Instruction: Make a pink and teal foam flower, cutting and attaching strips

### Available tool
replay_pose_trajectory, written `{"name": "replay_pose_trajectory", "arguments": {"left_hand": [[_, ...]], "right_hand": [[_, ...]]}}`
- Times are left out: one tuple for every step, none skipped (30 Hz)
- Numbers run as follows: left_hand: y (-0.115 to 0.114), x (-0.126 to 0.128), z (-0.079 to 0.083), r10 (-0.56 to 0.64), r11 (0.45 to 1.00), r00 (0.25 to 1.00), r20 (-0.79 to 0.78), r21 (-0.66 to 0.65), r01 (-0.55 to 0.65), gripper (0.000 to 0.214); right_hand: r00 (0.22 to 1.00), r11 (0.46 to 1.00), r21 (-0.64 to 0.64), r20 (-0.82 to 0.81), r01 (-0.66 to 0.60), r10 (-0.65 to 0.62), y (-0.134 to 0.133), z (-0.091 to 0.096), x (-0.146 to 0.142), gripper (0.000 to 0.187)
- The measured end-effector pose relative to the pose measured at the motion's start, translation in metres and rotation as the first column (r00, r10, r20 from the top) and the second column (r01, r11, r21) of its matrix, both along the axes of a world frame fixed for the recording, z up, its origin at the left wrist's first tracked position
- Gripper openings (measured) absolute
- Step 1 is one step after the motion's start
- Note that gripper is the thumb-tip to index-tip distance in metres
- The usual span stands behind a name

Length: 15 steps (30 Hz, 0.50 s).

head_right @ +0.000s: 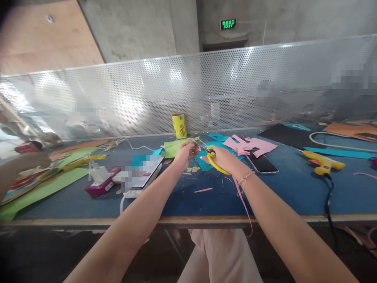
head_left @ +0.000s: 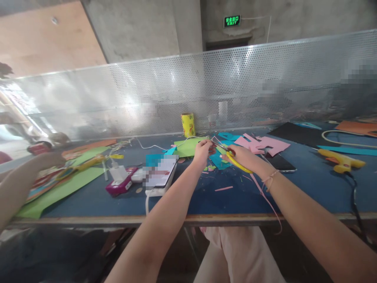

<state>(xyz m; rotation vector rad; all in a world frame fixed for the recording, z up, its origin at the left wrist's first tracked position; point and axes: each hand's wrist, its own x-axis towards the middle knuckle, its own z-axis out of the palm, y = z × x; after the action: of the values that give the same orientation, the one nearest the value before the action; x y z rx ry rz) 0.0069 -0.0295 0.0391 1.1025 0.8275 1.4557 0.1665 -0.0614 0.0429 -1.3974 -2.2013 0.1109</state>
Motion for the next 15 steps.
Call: {"name": "replay_pose_trajectory", "arguments": {"left_hand": [[0.000, -0.001, 0.001, 0.011, 1.000, 1.000, 0.011, -0.001, -0.011, 0.008], [0.001, -0.001, 0.001, 0.021, 1.000, 0.999, 0.024, -0.002, -0.021, 0.008], [0.001, -0.002, 0.002, 0.030, 1.000, 0.999, 0.037, -0.001, -0.030, 0.008], [0.002, -0.003, 0.002, 0.039, 0.999, 0.998, 0.049, 0.000, -0.039, 0.008], [0.003, -0.004, 0.002, 0.048, 0.999, 0.997, 0.061, -0.001, -0.048, 0.009], [0.004, -0.005, 0.002, 0.057, 0.998, 0.996, 0.073, -0.003, -0.057, 0.009], [0.005, -0.006, 0.002, 0.063, 0.998, 0.995, 0.083, -0.005, -0.062, 0.009], [0.005, -0.007, 0.002, 0.065, 0.998, 0.994, 0.092, -0.007, -0.064, 0.009], [0.006, -0.008, 0.002, 0.063, 0.998, 0.993, 0.098, -0.008, -0.062, 0.008], [0.006, -0.008, 0.002, 0.056, 0.998, 0.993, 0.102, -0.010, -0.055, 0.008], [0.007, -0.009, 0.002, 0.044, 0.999, 0.994, 0.103, -0.011, -0.043, 0.008], [0.007, -0.009, 0.002, 0.029, 1.000, 0.994, 0.101, -0.012, -0.028, 0.009], [0.008, -0.009, 0.002, 0.015, 1.000, 0.995, 0.100, -0.014, -0.014, 0.009], [0.009, -0.009, 0.002, 0.001, 1.000, 0.995, 0.098, -0.015, 0.001, 0.009], [0.009, -0.008, 0.001, -0.009, 1.000, 0.995, 0.095, -0.016, 0.010, 0.008]], "right_hand": [[1.000, 1.000, -0.011, -0.005, -0.002, 0.002, 0.001, 0.000, 0.001, 0.029], [1.000, 1.000, -0.022, -0.011, -0.003, 0.003, 0.003, 0.000, 0.001, 0.029], [1.000, 0.999, -0.032, -0.018, -0.004, 0.003, 0.003, 0.001, 0.002, 0.030], [1.000, 0.999, -0.048, -0.024, -0.007, 0.005, 0.003, 0.002, 0.003, 0.031], [1.000, 0.997, -0.075, -0.029, -0.013, 0.010, 0.002, 0.005, 0.005, 0.033], [0.999, 0.992, -0.120, -0.040, -0.026, 0.021, 0.001, 0.008, 0.007, 0.036], [0.998, 0.981, -0.191, -0.058, -0.040, 0.029, -0.002, 0.012, 0.010, 0.038], [0.996, 0.957, -0.286, -0.086, -0.053, 0.030, -0.005, 0.016, 0.013, 0.040], [0.989, 0.916, -0.385, -0.137, -0.110, 0.061, -0.009, 0.019, 0.017, 0.043], [0.975, 0.865, -0.468, -0.204, -0.180, 0.092, -0.012, 0.022, 0.021, 0.046], [0.954, 0.821, -0.513, -0.276, -0.250, 0.118, -0.015, 0.023, 0.025, 0.049], [0.937, 0.794, -0.529, -0.319, -0.300, 0.141, -0.017, 0.024, 0.029, 0.049], [0.927, 0.775, -0.538, -0.338, -0.332, 0.163, -0.018, 0.024, 0.032, 0.050], [0.927, 0.778, -0.529, -0.331, -0.338, 0.178, -0.019, 0.023, 0.034, 0.050], [0.939, 0.831, -0.472, -0.304, -0.294, 0.160, -0.019, 0.021, 0.036, 0.050]]}}
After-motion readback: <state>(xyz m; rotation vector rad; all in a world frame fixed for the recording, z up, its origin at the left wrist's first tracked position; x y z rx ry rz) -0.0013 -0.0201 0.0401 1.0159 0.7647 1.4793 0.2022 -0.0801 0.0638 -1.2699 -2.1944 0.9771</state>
